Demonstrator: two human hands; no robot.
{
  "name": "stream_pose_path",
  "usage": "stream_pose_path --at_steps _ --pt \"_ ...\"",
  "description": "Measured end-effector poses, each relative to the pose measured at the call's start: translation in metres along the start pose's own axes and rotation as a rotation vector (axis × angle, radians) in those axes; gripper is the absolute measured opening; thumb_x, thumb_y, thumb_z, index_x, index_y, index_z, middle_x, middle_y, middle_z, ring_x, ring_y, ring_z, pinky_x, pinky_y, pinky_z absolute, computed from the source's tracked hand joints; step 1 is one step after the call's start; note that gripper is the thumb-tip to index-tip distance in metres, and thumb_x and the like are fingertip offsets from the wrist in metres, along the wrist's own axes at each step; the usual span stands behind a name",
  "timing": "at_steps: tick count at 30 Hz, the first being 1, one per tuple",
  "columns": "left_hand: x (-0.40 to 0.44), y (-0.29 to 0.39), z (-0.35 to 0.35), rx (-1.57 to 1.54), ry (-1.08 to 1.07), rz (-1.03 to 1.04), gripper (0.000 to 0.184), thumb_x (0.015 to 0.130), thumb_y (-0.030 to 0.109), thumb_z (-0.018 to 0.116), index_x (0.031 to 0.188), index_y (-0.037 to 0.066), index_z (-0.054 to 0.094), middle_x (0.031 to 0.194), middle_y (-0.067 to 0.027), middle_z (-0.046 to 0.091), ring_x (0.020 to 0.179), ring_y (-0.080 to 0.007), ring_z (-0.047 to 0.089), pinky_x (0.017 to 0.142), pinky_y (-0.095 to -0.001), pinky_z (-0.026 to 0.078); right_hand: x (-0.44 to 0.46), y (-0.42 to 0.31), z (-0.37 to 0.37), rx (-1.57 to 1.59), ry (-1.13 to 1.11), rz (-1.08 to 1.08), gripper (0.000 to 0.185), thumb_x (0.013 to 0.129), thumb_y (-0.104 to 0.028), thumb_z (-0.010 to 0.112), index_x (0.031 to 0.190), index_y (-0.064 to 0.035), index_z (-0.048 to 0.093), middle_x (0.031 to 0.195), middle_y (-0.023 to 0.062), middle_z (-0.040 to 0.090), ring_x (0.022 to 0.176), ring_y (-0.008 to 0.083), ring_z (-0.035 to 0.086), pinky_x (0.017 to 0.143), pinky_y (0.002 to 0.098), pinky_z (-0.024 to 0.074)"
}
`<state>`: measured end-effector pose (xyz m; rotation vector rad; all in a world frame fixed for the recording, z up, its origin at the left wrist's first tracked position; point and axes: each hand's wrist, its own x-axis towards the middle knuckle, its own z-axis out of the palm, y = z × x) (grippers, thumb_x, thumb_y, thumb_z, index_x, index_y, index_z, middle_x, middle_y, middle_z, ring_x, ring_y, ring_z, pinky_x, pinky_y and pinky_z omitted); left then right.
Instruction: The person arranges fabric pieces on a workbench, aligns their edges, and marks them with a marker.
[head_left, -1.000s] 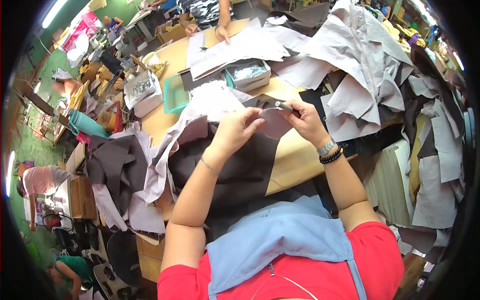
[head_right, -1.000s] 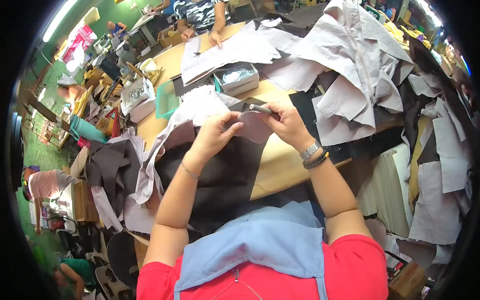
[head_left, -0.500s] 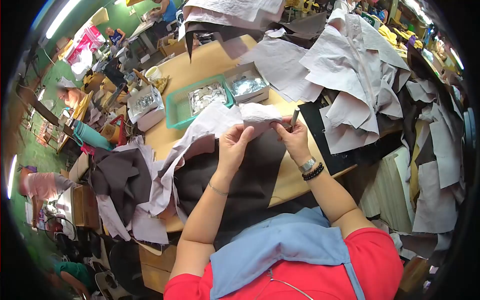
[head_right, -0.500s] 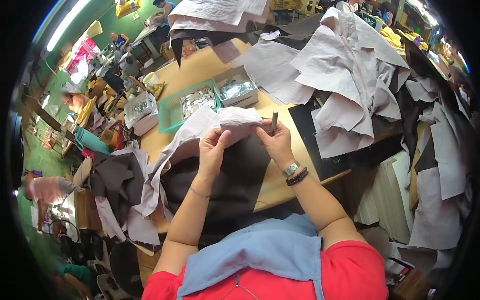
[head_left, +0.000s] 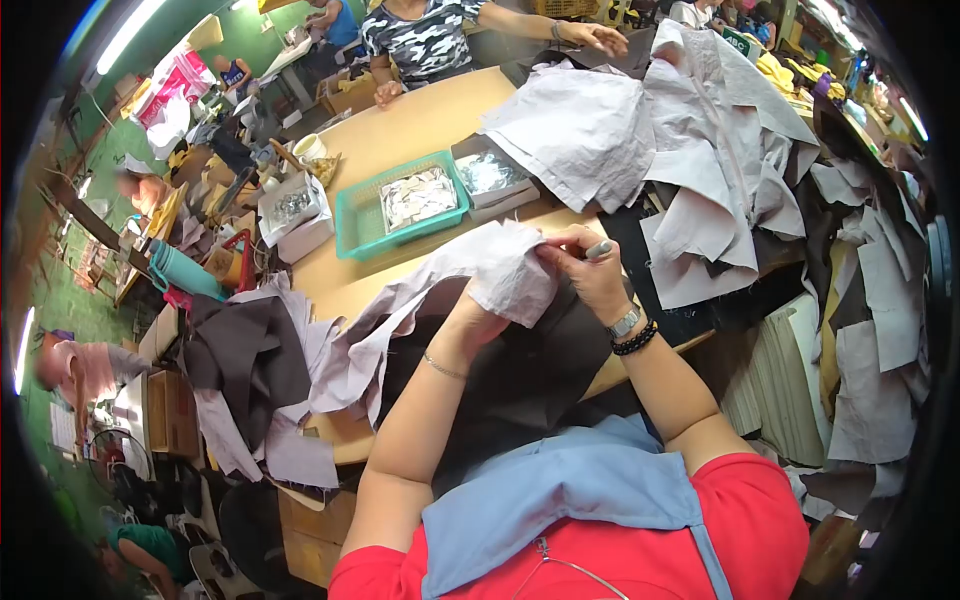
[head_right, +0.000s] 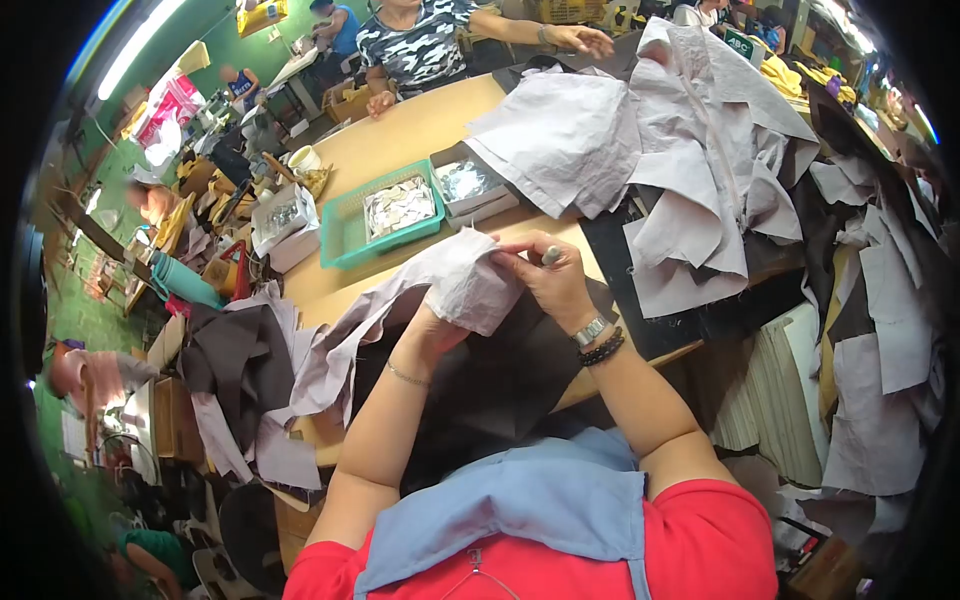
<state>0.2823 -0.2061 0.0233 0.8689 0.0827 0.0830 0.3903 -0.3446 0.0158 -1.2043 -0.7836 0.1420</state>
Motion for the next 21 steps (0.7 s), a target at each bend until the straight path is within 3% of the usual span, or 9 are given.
stream_pose_path --at_steps 2,4,7,11,13,16,18,19,21 --pt "0.001 -0.002 0.004 0.094 0.063 0.049 0.039 0.100 0.028 0.055 0.130 0.004 0.055 0.124 -0.0049 0.061 0.108 -0.0135 0.060 0.092 -0.0287 0.049 0.004 -0.011 0.003 -0.131 -0.011 -0.177 0.012 0.082 -0.003 0.078 0.093 -0.0025 0.075 0.077 -0.0023 0.068 0.063 0.0006 0.053 0.056 0.0177 0.0422" --pt "0.001 -0.002 0.004 0.206 0.164 0.074 0.035 0.099 0.025 0.057 0.125 0.003 0.059 0.119 -0.0045 0.063 0.102 -0.0121 0.061 0.088 -0.0285 0.050 0.004 -0.033 0.003 -0.215 -0.014 -0.175 0.012 0.080 -0.003 0.079 0.092 -0.0028 0.075 0.074 -0.0028 0.066 0.063 0.0002 0.052 0.056 0.0173 0.0418" --pt "0.005 0.002 -0.006 0.214 -0.042 0.227 0.025 0.096 0.014 0.059 0.118 0.002 0.064 0.110 -0.0041 0.067 0.096 -0.0109 0.062 0.082 -0.0277 0.051 0.002 -0.038 0.000 -0.302 -0.019 -0.121 0.013 0.079 -0.005 0.081 0.092 -0.0032 0.076 0.072 -0.0033 0.064 0.061 -0.0003 0.049 0.054 0.0174 0.0396" --pt "0.002 0.005 -0.005 0.643 0.059 0.476 0.021 0.093 0.003 0.059 0.114 0.000 0.065 0.105 -0.0045 0.068 0.092 -0.0108 0.063 0.079 -0.0273 0.051 0.001 -0.039 -0.002 -0.258 0.017 -0.091 0.011 0.081 -0.005 0.079 0.092 -0.0038 0.075 0.070 -0.0048 0.062 0.058 0.0002 0.043 0.050 0.0186 0.0335" --pt "-0.001 0.013 0.004 1.016 0.147 0.684 0.022 0.093 0.000 0.058 0.114 0.000 0.064 0.105 -0.0054 0.069 0.093 -0.0111 0.063 0.080 -0.0272 0.051 0.004 -0.037 -0.008 -0.250 0.045 -0.085 0.008 0.084 -0.003 0.075 0.092 -0.0035 0.074 0.070 -0.0054 0.061 0.058 0.0000 0.044 0.050 0.0183 0.0342" --pt "0.006 0.015 0.006 0.343 0.150 0.724 0.007 0.099 0.006 0.054 0.106 0.003 0.055 0.098 -0.0038 0.066 0.090 -0.0102 0.061 0.082 -0.0270 0.049 0.004 -0.033 -0.017 0.005 0.061 0.031 0.008 0.087 -0.003 0.070 0.093 -0.0044 0.064 0.074 -0.0064 0.058 0.061 -0.0008 0.046 0.054 0.0176 0.0376" --pt "0.000 0.021 0.005 0.376 0.140 0.708 0.005 0.100 0.007 0.055 0.104 0.006 0.051 0.092 0.0003 0.061 0.085 -0.0061 0.056 0.077 -0.0223 0.046 0.005 -0.034 -0.016 0.267 0.103 0.050 0.012 0.087 -0.005 0.070 0.094 -0.0055 0.060 0.076 -0.0063 0.057 0.062 -0.0011 0.047 0.056 0.0177 0.0402" --pt "-0.005 0.023 0.002 0.400 0.117 0.702 0.006 0.100 0.006 0.055 0.105 0.006 0.051 0.091 0.0009 0.060 0.084 -0.0052 0.055 0.075 -0.0213 0.045 0.003 -0.034 -0.020 0.367 0.009 0.134 0.015 0.088 -0.007 0.071 0.093 -0.0074 0.057 0.079 -0.0050 0.059 0.066 -0.0007 0.051 0.060 0.0182 0.0435" --pt "-0.011 0.025 0.009 0.521 0.131 0.721 0.008 0.098 0.005 0.057 0.105 0.006 0.052 0.087 0.0025 0.057 0.078 -0.0024 0.051 0.069 -0.0197 0.042 0.004 -0.037 -0.031 0.266 -0.255 0.151 0.015 0.088 -0.006 0.072 0.093 -0.0067 0.057 0.082 -0.0033 0.061 0.072 0.0001 0.055 0.066 0.0185 0.0463"
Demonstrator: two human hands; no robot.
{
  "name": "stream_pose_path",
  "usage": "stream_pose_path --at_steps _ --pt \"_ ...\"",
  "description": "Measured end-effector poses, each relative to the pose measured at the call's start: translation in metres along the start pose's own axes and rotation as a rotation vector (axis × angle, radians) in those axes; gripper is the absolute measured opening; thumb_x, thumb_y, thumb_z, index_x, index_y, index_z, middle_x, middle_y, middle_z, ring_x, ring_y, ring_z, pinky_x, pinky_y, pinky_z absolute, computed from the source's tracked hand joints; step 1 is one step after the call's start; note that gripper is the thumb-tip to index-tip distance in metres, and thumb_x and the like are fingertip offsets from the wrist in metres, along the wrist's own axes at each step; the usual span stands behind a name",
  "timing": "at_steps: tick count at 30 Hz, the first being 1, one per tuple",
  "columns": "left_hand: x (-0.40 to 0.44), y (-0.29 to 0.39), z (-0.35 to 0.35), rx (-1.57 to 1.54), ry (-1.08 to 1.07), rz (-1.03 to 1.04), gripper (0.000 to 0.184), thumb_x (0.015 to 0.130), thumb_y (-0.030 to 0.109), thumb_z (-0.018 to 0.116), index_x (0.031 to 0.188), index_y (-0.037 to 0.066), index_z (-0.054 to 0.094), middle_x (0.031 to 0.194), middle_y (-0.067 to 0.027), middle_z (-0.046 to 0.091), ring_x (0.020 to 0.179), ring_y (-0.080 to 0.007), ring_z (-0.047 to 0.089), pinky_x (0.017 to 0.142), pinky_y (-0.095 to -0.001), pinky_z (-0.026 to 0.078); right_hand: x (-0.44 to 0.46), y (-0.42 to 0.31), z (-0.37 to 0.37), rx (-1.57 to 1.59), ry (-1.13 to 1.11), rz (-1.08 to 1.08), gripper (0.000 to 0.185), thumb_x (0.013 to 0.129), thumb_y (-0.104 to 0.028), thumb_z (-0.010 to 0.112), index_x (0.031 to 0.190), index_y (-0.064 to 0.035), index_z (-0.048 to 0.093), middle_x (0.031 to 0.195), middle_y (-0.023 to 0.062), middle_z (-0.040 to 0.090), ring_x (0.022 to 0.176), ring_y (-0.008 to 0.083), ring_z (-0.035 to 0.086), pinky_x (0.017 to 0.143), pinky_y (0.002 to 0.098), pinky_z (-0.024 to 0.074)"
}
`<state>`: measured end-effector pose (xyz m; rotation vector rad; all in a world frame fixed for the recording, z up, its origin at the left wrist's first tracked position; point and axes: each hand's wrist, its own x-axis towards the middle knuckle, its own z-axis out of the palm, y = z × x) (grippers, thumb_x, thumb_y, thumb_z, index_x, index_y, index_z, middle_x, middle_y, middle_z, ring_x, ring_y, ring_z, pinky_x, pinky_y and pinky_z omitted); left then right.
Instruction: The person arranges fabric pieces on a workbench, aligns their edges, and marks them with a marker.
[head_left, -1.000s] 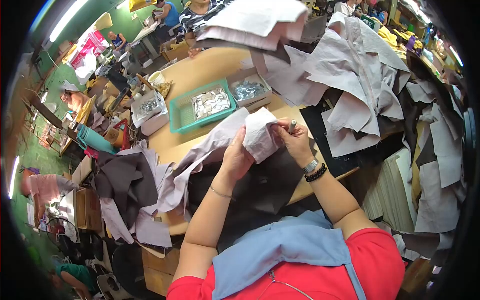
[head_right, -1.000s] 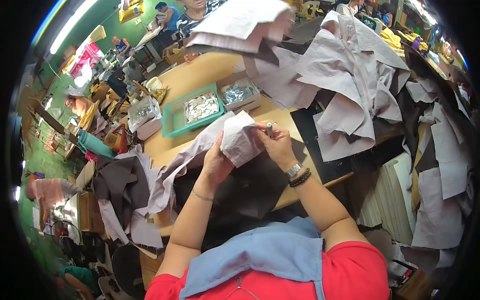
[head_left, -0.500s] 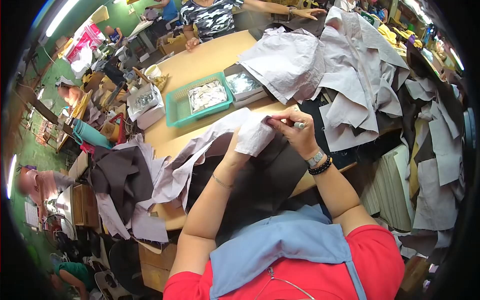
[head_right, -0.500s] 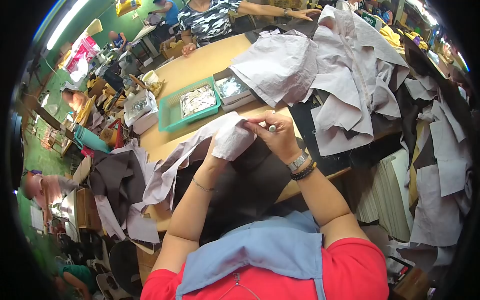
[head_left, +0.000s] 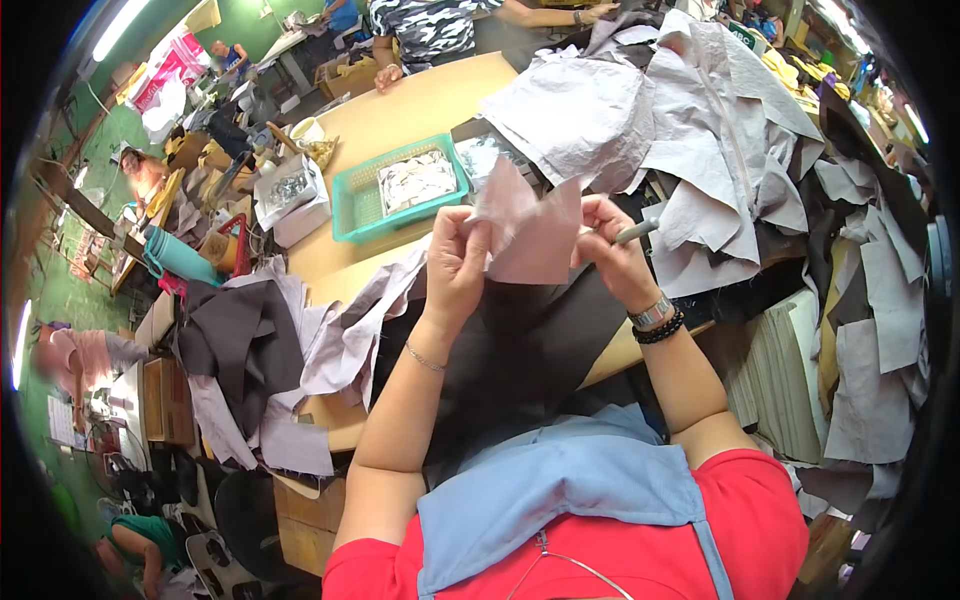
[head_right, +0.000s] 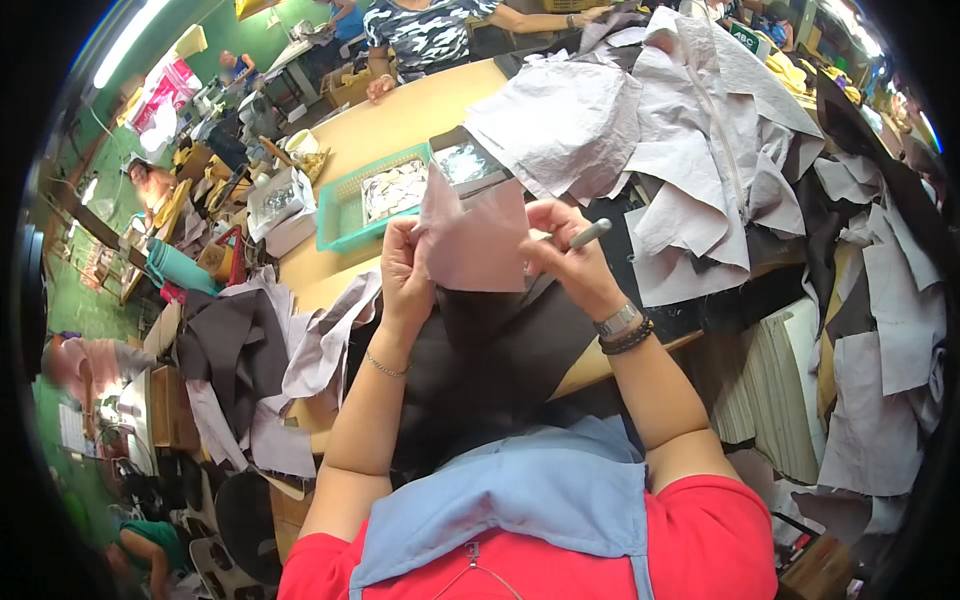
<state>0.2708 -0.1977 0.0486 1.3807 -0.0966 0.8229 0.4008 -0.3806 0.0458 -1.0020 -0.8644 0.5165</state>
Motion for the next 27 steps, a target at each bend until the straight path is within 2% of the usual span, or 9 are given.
stream_pose_path --at_steps 4,7,11,14,18,21,23,25,27 --pt "0.000 -0.001 -0.002 0.319 -0.069 0.083 0.016 0.094 0.006 0.064 0.107 0.005 0.054 0.087 0.0003 0.060 0.076 -0.0057 0.054 0.067 -0.0234 0.046 -0.001 -0.017 0.025 -0.202 -0.117 -0.024 0.022 0.084 -0.002 0.074 0.102 -0.0028 0.061 0.087 -0.0023 0.064 0.079 0.0042 0.057 0.070 0.0214 0.0471" --pt "0.005 0.006 -0.008 0.327 -0.112 0.001 0.027 0.090 0.009 0.071 0.111 0.003 0.055 0.090 -0.0034 0.063 0.079 -0.0092 0.058 0.070 -0.0255 0.049 0.006 -0.038 0.027 -0.825 -0.072 -0.433 0.012 0.084 0.001 0.070 0.096 0.0004 0.069 0.088 0.0051 0.068 0.082 0.0175 0.064 0.076 0.0297 0.0506" --pt "0.020 0.040 -0.019 0.631 -0.605 -0.538 0.039 0.088 0.017 0.073 0.120 0.003 0.054 0.092 -0.0033 0.062 0.081 -0.0081 0.054 0.074 -0.0264 0.048 0.002 -0.056 0.013 -0.866 0.051 -0.420 0.022 0.084 -0.001 0.071 0.107 0.0012 0.070 0.095 0.0123 0.071 0.083 0.0217 0.067 0.077 0.0327 0.0515" --pt "0.013 0.000 -0.034 0.645 -0.614 -0.167 0.031 0.092 0.019 0.069 0.113 0.002 0.055 0.088 -0.0049 0.062 0.082 -0.0097 0.056 0.073 -0.0271 0.048 0.001 -0.052 -0.014 -0.899 0.074 -0.384 0.029 0.086 -0.006 0.073 0.113 0.0017 0.067 0.100 0.0101 0.073 0.088 0.0190 0.068 0.080 0.0318 0.0523" --pt "0.014 -0.010 -0.015 0.046 0.066 0.036 0.022 0.097 0.018 0.063 0.105 0.004 0.048 0.080 0.0033 0.055 0.077 -0.0050 0.052 0.068 -0.0228 0.045 0.004 -0.062 -0.004 -0.839 0.244 -0.254 0.041 0.092 -0.014 0.070 0.128 0.0017 0.059 0.115 0.0106 0.069 0.099 0.0181 0.064 0.091 0.0330 0.0486" --pt "0.001 0.008 -0.027 -0.023 -0.112 -0.124 0.024 0.093 0.016 0.068 0.103 0.005 0.049 0.078 0.0032 0.054 0.072 -0.0040 0.051 0.062 -0.0212 0.045 0.016 -0.051 0.002 -0.860 0.290 -0.443 0.038 0.093 -0.016 0.069 0.125 0.0022 0.061 0.117 0.0122 0.068 0.102 0.0194 0.064 0.093 0.0338 0.0472" --pt "0.002 0.026 -0.035 0.304 -0.276 -0.288 0.023 0.087 0.013 0.075 0.100 0.002 0.060 0.087 0.0041 0.059 0.076 -0.0038 0.053 0.066 -0.0211 0.045 0.030 -0.047 -0.003 -0.959 0.263 -0.489 0.033 0.095 -0.013 0.065 0.124 0.0023 0.062 0.116 0.0115 0.068 0.107 0.0193 0.062 0.096 0.0333 0.0455" --pt "0.003 0.034 -0.044 0.435 -0.356 -0.616 0.027 0.083 0.010 0.078 0.106 0.001 0.068 0.107 0.0017 0.066 0.092 -0.0067 0.058 0.084 -0.0246 0.048 0.046 -0.050 0.003 -0.956 0.190 -0.546 0.030 0.095 -0.011 0.064 0.123 0.0021 0.063 0.115 0.0100 0.068 0.108 0.0182 0.061 0.097 0.0325 0.0448" --pt "-0.001 0.011 -0.076 0.527 -0.284 -0.307 0.015 0.087 0.009 0.073 0.100 0.001 0.070 0.108 -0.0008 0.066 0.098 -0.0104 0.059 0.086 -0.0251 0.048 0.067 -0.040 0.014 -0.756 0.195 -0.523 0.031 0.093 -0.009 0.065 0.123 0.0003 0.064 0.113 0.0094 0.069 0.104 0.0200 0.062 0.095 0.0325 0.0452"
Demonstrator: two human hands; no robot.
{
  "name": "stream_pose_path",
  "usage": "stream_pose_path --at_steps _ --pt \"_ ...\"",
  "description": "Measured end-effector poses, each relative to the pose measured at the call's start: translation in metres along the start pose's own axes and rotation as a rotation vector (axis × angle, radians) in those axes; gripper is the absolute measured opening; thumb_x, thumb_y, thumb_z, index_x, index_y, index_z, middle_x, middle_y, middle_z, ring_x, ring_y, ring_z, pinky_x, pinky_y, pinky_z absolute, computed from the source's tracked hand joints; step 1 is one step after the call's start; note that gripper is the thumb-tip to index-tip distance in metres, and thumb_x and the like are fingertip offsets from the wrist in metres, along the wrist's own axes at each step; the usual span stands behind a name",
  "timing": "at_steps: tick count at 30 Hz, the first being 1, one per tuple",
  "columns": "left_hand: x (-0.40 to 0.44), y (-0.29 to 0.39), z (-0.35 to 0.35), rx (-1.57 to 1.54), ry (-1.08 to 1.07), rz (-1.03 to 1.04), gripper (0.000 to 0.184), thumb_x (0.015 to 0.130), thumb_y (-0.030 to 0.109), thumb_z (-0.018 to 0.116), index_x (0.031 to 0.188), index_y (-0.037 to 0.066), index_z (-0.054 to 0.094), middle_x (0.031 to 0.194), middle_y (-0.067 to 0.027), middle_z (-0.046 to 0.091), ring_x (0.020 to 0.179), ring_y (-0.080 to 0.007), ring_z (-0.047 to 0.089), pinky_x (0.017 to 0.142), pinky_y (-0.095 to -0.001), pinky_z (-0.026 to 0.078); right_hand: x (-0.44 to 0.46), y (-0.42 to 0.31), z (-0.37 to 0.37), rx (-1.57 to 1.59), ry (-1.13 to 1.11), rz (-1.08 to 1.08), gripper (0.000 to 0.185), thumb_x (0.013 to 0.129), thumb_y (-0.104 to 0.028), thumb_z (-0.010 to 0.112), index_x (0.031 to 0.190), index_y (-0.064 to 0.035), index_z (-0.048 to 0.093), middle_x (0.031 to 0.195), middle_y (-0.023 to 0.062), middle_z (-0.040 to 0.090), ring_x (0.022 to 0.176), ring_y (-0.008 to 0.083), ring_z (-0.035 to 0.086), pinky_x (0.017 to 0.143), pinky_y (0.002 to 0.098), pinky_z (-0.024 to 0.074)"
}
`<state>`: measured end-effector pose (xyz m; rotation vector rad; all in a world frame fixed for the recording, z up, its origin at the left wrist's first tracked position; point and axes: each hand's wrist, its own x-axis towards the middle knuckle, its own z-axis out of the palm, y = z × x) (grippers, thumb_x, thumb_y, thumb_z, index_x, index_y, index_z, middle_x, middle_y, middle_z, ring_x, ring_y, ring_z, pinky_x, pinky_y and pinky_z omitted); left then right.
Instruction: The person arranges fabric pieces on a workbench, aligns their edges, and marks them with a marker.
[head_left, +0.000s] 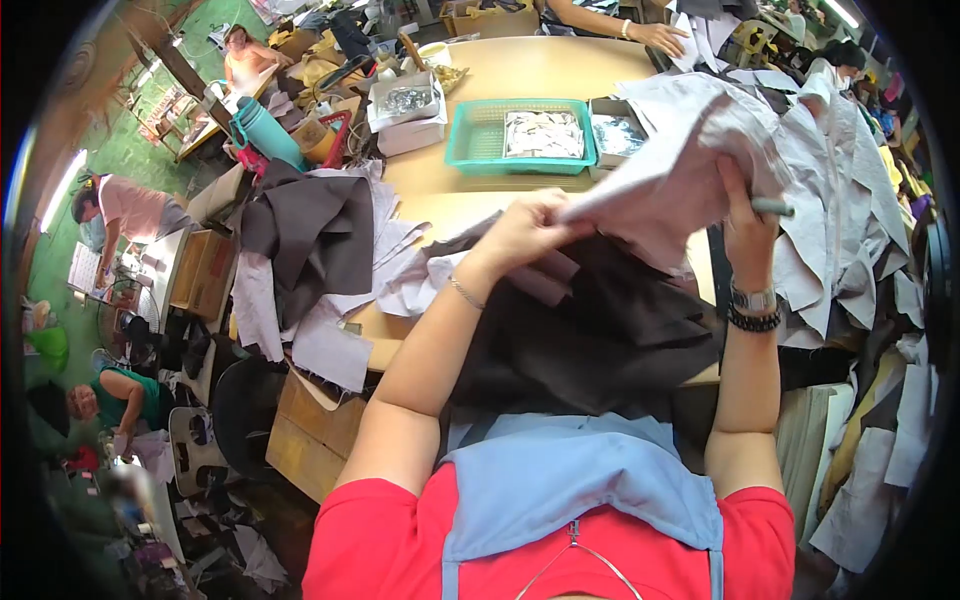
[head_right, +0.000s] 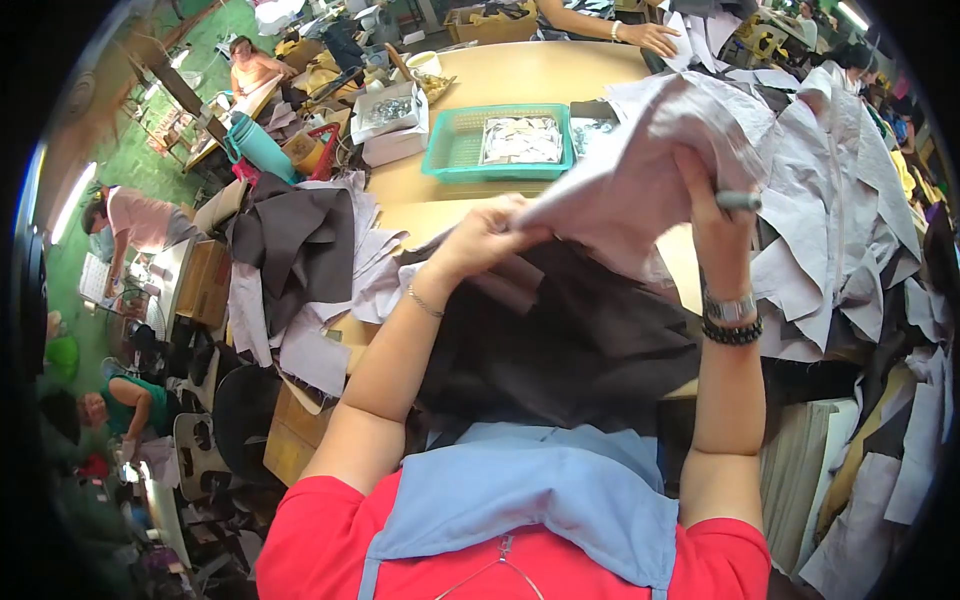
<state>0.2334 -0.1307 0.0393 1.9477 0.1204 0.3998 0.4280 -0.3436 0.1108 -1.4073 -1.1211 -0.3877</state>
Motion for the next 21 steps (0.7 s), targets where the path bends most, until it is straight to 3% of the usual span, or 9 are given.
stream_pose_path --at_steps 2,4,5,7,10,12,17,19,21 --pt "-0.002 -0.022 -0.019 -0.338 0.258 0.308 0.012 0.091 0.012 0.070 0.098 0.003 0.070 0.100 -0.0024 0.067 0.094 -0.0107 0.060 0.086 -0.0276 0.050 0.010 0.002 0.027 0.235 0.067 0.123 0.033 0.091 -0.009 0.067 0.123 -0.0008 0.064 0.111 0.0082 0.069 0.099 0.0202 0.063 0.089 0.0311 0.0473" --pt "-0.025 0.001 -0.043 -0.588 0.590 0.082 0.013 0.094 0.013 0.065 0.099 0.001 0.068 0.096 -0.0037 0.063 0.091 -0.0117 0.059 0.087 -0.0296 0.050 0.016 -0.018 0.056 0.346 0.016 0.383 0.034 0.093 -0.011 0.065 0.126 -0.0022 0.063 0.110 0.0072 0.068 0.101 0.0181 0.063 0.091 0.0302 0.0472" --pt "-0.035 0.001 -0.060 -0.532 0.731 0.059 0.014 0.095 0.015 0.063 0.099 0.002 0.067 0.096 -0.0030 0.063 0.089 -0.0118 0.059 0.082 -0.0291 0.049 0.013 -0.010 0.069 -0.073 -0.067 -0.025 0.032 0.094 -0.014 0.065 0.124 -0.0020 0.064 0.114 0.0055 0.067 0.103 0.0145 0.061 0.091 0.0282 0.0473" --pt "-0.063 0.005 -0.107 0.097 1.040 0.183 0.017 0.097 0.018 0.059 0.099 0.003 0.067 0.096 -0.0017 0.063 0.083 -0.0121 0.058 0.074 -0.0281 0.048 0.004 -0.010 0.102 0.027 -0.215 -0.020 0.030 0.096 -0.019 0.066 0.120 -0.0029 0.066 0.115 0.0035 0.067 0.103 0.0106 0.061 0.089 0.0257 0.0485" --pt "-0.106 0.078 -0.169 0.497 1.340 0.398 0.021 0.098 0.021 0.056 0.096 0.002 0.066 0.095 -0.0064 0.065 0.078 -0.0158 0.061 0.070 -0.0313 0.052 0.007 -0.074 0.147 1.007 -0.305 0.529 0.026 0.095 -0.023 0.067 0.115 -0.0054 0.068 0.103 0.0004 0.069 0.093 0.0067 0.062 0.079 0.0228 0.0500" --pt "-0.099 0.181 -0.117 0.248 1.437 0.038 0.022 0.099 0.018 0.056 0.092 -0.002 0.064 0.083 -0.0111 0.066 0.072 -0.0191 0.064 0.067 -0.0326 0.055 0.011 -0.098 0.149 0.917 -0.409 0.516 0.029 0.096 -0.028 0.064 0.114 -0.0059 0.068 0.091 0.0022 0.067 0.082 0.0098 0.062 0.077 0.0280 0.0561" --pt "-0.071 0.236 -0.042 0.457 1.074 0.148 0.024 0.093 0.017 0.060 0.092 -0.006 0.066 0.089 -0.0179 0.069 0.077 -0.0256 0.068 0.072 -0.0376 0.056 -0.011 -0.063 0.131 0.689 -0.385 0.478 0.033 0.093 -0.034 0.068 0.106 -0.0037 0.072 0.074 0.0014 0.066 0.059 0.0067 0.059 0.052 0.0254 0.0513" --pt "-0.064 0.190 -0.097 1.201 0.602 -0.031 0.027 0.089 0.025 0.063 0.090 -0.001 0.070 0.092 -0.0187 0.070 0.080 -0.0312 0.067 0.077 -0.0393 0.051 -0.030 -0.019 0.099 0.381 -0.413 0.493 0.031 0.092 -0.032 0.070 0.101 -0.0028 0.073 0.069 0.0011 0.065 0.057 0.0065 0.058 0.052 0.0258 0.0488" --pt "-0.034 0.107 -0.089 1.051 0.336 -0.124 0.031 0.087 0.031 0.067 0.096 0.002 0.072 0.093 -0.0180 0.071 0.087 -0.0347 0.068 0.080 -0.0419 0.051 -0.046 0.002 0.058 0.122 -0.418 0.490 0.029 0.089 -0.028 0.072 0.098 -0.0011 0.072 0.068 0.0031 0.066 0.059 0.0085 0.058 0.055 0.0278 0.0477"
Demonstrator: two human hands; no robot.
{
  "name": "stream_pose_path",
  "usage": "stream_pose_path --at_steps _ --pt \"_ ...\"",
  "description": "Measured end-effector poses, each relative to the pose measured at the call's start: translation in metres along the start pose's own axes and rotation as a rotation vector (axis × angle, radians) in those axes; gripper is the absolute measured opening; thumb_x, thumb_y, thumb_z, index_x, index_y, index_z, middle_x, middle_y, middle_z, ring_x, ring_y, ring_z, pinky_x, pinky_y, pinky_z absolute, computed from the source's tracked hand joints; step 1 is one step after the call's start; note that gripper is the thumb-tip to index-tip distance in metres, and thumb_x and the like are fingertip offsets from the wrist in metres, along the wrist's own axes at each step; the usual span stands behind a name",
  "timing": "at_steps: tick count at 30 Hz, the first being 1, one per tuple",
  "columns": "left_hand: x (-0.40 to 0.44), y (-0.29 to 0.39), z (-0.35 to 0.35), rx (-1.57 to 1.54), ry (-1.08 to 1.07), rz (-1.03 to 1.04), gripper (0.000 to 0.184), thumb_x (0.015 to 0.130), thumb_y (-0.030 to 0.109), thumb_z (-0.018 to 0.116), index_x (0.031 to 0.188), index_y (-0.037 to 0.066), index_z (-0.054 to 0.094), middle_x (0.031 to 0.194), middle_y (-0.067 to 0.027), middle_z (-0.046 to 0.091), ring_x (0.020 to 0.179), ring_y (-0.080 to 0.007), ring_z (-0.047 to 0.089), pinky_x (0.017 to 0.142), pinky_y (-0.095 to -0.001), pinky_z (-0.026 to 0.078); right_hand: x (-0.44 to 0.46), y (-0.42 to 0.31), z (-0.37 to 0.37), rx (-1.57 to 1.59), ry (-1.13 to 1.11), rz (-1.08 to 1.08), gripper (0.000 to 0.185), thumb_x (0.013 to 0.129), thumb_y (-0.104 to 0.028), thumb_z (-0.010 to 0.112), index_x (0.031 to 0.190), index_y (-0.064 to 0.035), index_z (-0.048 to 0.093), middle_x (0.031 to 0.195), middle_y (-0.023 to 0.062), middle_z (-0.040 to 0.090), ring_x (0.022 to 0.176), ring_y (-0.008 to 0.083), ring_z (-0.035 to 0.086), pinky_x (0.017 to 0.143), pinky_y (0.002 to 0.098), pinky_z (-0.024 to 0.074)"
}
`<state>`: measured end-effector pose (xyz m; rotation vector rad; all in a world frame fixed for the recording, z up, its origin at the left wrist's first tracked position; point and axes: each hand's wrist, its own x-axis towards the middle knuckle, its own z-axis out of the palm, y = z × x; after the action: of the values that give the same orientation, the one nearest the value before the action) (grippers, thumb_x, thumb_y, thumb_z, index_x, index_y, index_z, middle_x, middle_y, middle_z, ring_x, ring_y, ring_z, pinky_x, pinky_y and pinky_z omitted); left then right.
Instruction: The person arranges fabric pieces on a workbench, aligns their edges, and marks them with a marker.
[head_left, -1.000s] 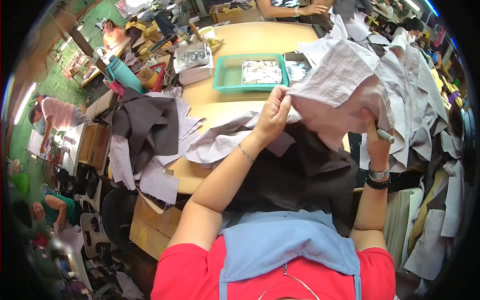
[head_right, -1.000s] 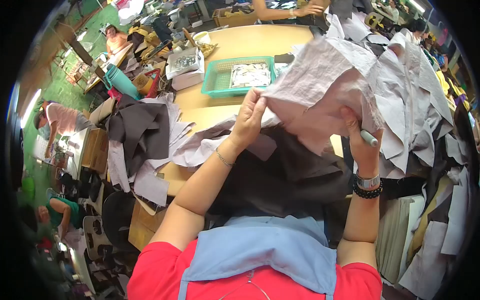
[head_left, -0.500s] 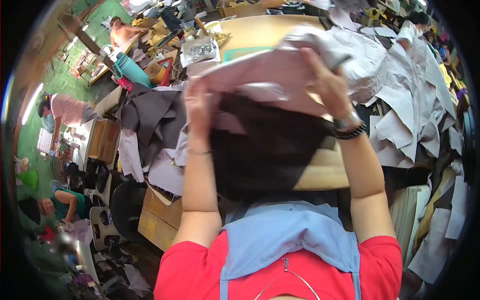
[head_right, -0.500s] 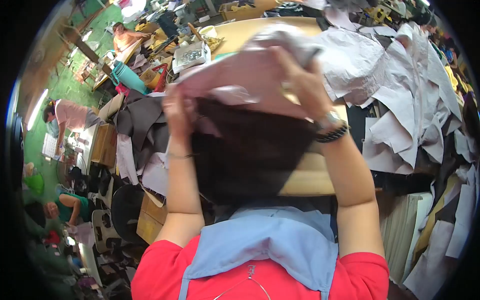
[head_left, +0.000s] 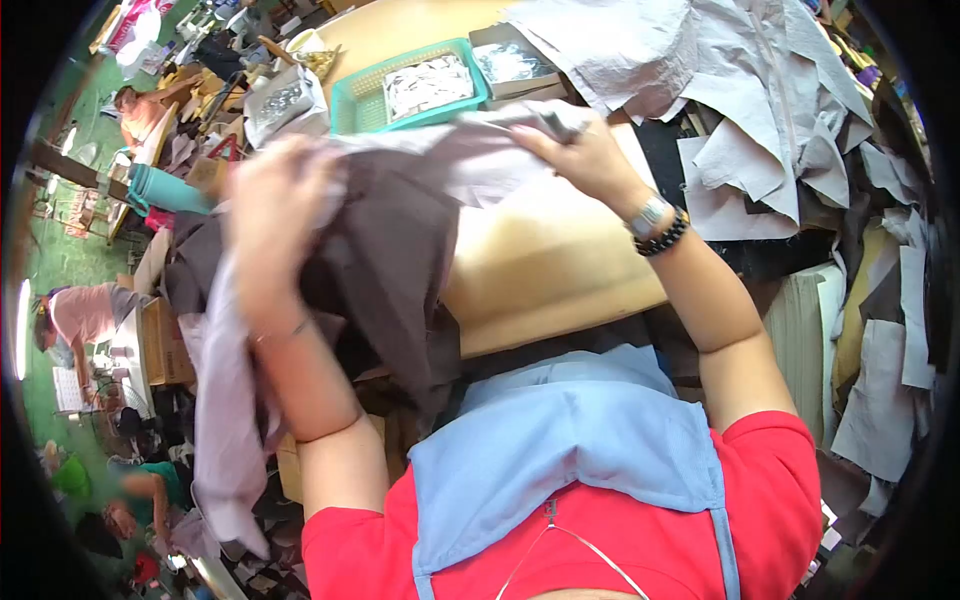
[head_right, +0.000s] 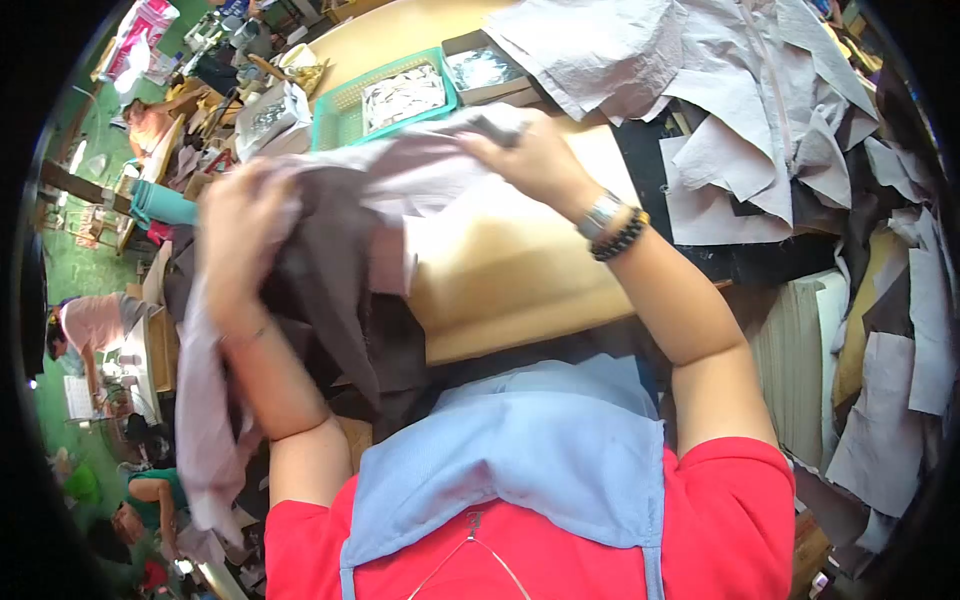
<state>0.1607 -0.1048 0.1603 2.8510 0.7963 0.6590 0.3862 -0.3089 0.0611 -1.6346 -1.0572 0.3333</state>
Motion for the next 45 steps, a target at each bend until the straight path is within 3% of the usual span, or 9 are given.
stream_pose_path --at_steps 6,10,13,24,27,32,35,39,45 --pt "-0.023 0.016 0.205 -0.269 -0.180 0.020 0.034 0.083 0.035 0.072 0.093 0.003 0.070 0.088 -0.0195 0.069 0.082 -0.0371 0.067 0.076 -0.0433 0.052 -0.065 0.073 -0.061 -0.520 0.066 0.068 0.026 0.086 -0.017 0.075 0.101 0.0025 0.069 0.078 0.0130 0.071 0.059 0.0169 0.060 0.058 0.0309 0.0478" --pt "-0.024 0.027 0.204 -0.293 -0.240 -0.008 0.037 0.082 0.039 0.073 0.096 0.005 0.068 0.095 -0.0167 0.069 0.088 -0.0347 0.066 0.080 -0.0425 0.050 -0.084 0.088 -0.070 -0.375 0.088 0.384 0.031 0.082 -0.017 0.076 0.108 -0.0016 0.070 0.089 0.0162 0.073 0.075 0.0209 0.069 0.070 0.0335 0.0515" --pt "-0.030 0.041 0.177 -0.220 0.168 0.193 0.044 0.080 0.043 0.074 0.106 0.009 0.065 0.103 -0.0125 0.067 0.097 -0.0321 0.063 0.086 -0.0412 0.045 -0.085 0.088 -0.070 -0.270 0.123 0.393 0.029 0.083 -0.013 0.073 0.110 -0.0028 0.070 0.089 0.0137 0.074 0.074 0.0146 0.066 0.069 0.0311 0.0508" --pt "-0.111 0.034 0.128 -0.331 -0.217 0.471 0.022 0.079 0.015 0.076 0.097 0.009 0.064 0.095 -0.0072 0.062 0.093 -0.0269 0.060 0.078 -0.0366 0.046 -0.063 0.076 -0.076 -0.352 0.258 0.177 0.018 0.083 -0.008 0.070 0.101 -0.0048 0.072 0.065 0.0022 0.062 0.059 0.0064 0.046 0.055 0.0269 0.0410" --pt "-0.122 0.028 0.123 -0.448 -0.386 0.278 0.024 0.078 0.008 0.075 0.100 0.007 0.064 0.094 -0.0099 0.063 0.092 -0.0304 0.061 0.078 -0.0385 0.048 -0.063 0.062 -0.076 -0.373 0.256 0.190 0.016 0.083 -0.007 0.069 0.099 -0.0055 0.072 0.066 0.0034 0.063 0.060 0.0063 0.048 0.056 0.0261 0.0414" --pt "-0.083 0.029 0.056 -0.993 -1.223 -0.079 0.028 0.088 0.006 0.069 0.115 0.001 0.063 0.095 -0.0019 0.064 0.094 -0.0078 0.058 0.081 -0.0260 0.048 -0.064 0.064 -0.076 -0.206 0.323 0.034 0.014 0.089 -0.009 0.069 0.101 -0.0027 0.069 0.078 -0.0003 0.067 0.070 0.0045 0.052 0.063 0.0235 0.0440" --pt "-0.061 0.043 0.058 -0.589 -0.519 0.207 0.026 0.092 0.015 0.062 0.116 0.005 0.063 0.104 -0.0101 0.066 0.098 -0.0240 0.064 0.087 -0.0330 0.049 -0.062 0.059 -0.083 -0.102 0.332 -0.015 0.017 0.091 -0.010 0.070 0.106 -0.0012 0.068 0.090 -0.0019 0.070 0.078 0.0030 0.055 0.069 0.0203 0.0449" --pt "-0.011 0.032 0.131 -0.221 -0.209 0.563 0.031 0.088 0.025 0.064 0.112 0.005 0.063 0.105 -0.0158 0.068 0.094 -0.0338 0.065 0.083 -0.0428 0.050 -0.050 0.036 -0.088 -0.123 0.322 -0.186 0.020 0.089 -0.007 0.071 0.108 -0.0010 0.067 0.092 -0.0006 0.071 0.079 0.0026 0.056 0.070 0.0196 0.0454" --pt "0.017 0.004 0.154 -0.334 -0.931 0.307 0.036 0.078 0.029 0.070 0.103 0.003 0.067 0.078 -0.0160 0.067 0.076 -0.0212 0.067 0.071 -0.0358 0.053 -0.039 0.008 -0.095 -0.218 0.330 -0.288 0.018 0.090 -0.003 0.069 0.107 -0.0009 0.067 0.086 -0.0019 0.068 0.074 0.0031 0.053 0.069 0.0198 0.0456"
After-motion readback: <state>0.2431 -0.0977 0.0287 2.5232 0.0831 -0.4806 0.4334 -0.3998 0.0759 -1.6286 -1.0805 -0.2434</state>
